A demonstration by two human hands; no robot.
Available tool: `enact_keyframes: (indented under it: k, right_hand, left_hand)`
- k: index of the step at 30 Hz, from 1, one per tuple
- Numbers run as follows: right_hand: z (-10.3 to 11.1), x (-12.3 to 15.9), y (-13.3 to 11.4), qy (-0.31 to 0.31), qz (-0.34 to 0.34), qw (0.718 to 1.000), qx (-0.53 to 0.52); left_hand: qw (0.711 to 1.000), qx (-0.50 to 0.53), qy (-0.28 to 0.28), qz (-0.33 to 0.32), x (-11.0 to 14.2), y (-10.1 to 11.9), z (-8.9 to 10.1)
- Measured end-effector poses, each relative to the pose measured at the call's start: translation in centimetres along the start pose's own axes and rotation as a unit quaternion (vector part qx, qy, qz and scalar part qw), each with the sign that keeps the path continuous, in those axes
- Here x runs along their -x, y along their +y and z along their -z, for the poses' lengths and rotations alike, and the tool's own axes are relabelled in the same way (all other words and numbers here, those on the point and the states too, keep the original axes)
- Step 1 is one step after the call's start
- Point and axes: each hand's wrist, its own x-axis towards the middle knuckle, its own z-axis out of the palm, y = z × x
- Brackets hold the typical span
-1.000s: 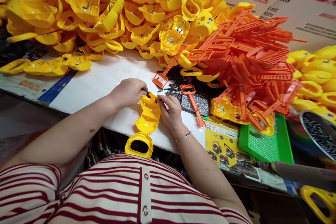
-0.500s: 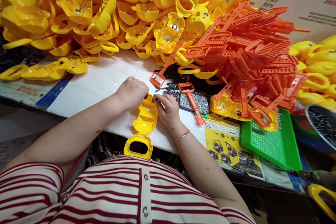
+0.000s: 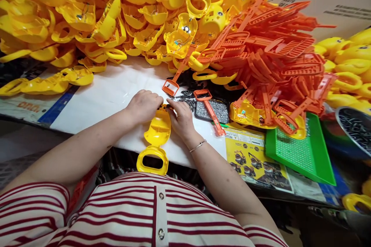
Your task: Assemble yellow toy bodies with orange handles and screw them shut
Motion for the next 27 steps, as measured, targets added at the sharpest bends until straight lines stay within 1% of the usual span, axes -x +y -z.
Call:
enact_keyframes:
  k: [4, 6, 9, 11, 13, 15, 16, 17, 19, 21, 22, 24, 27]
  right_hand:
    - [-0.2, 0.1, -0.1, -0.005, -0.011, 1.0, -0.001]
    - [-0.3, 0.0, -0.3, -0.004, -0.018, 1.0, -0.005]
    - [0.5, -0.1, -0.6, 0.011, -0.016, 1.0, -0.019]
    - [2.0, -0.1, -0.3, 0.031, -0.025, 0.999, 0.004]
    - [4.0, -0.1, 0.8, 0.042, -0.053, 0.995, 0.067]
    - [6.0, 0.0, 2.3, 0.03, -0.099, 0.983, 0.152]
    - [6.9, 0.0, 3.0, 0.011, -0.129, 0.971, 0.199]
    - [7.5, -0.1, 3.6, -0.02, -0.161, 0.955, 0.247]
    - [8.3, -0.3, 4.3, -0.101, -0.216, 0.916, 0.324]
    - [8.6, -0.8, 4.2, -0.166, -0.244, 0.883, 0.364]
    - [8.7, -1.0, 3.9, -0.182, -0.248, 0.875, 0.373]
    - [9.1, -1.3, 3.2, -0.183, -0.252, 0.871, 0.379]
    - [10.4, -1.4, 2.6, -0.157, -0.268, 0.873, 0.377]
  left_hand:
    - [0.99, 0.104, 0.076, 0.051, 1.0, -1.1, -1.1]
    - [0.978, 0.175, 0.091, 0.065, 1.3, -1.4, -1.3]
    - [0.956, 0.274, 0.066, 0.079, 1.5, -1.5, -1.8]
    - [0.943, 0.316, 0.043, 0.096, 1.7, -1.4, -2.4]
    - [0.932, 0.346, 0.02, 0.106, 2.0, -1.2, -2.9]
    - [0.924, 0.364, 0.006, 0.116, 2.4, -1.0, -3.2]
    - [0.92, 0.37, 0.003, 0.126, 2.5, -0.8, -3.2]
    - [0.917, 0.374, 0.003, 0.14, 2.7, -0.7, -3.2]
    - [0.91, 0.377, 0.012, 0.171, 2.8, -0.3, -3.0]
    - [0.907, 0.374, 0.022, 0.194, 2.8, 0.2, -2.9]
    - [0.906, 0.371, 0.025, 0.202, 2.7, 0.4, -2.9]
    - [0.904, 0.369, 0.03, 0.213, 2.6, 0.6, -3.3]
    - [0.901, 0.382, 0.044, 0.202, 2.6, 0.4, -4.3]
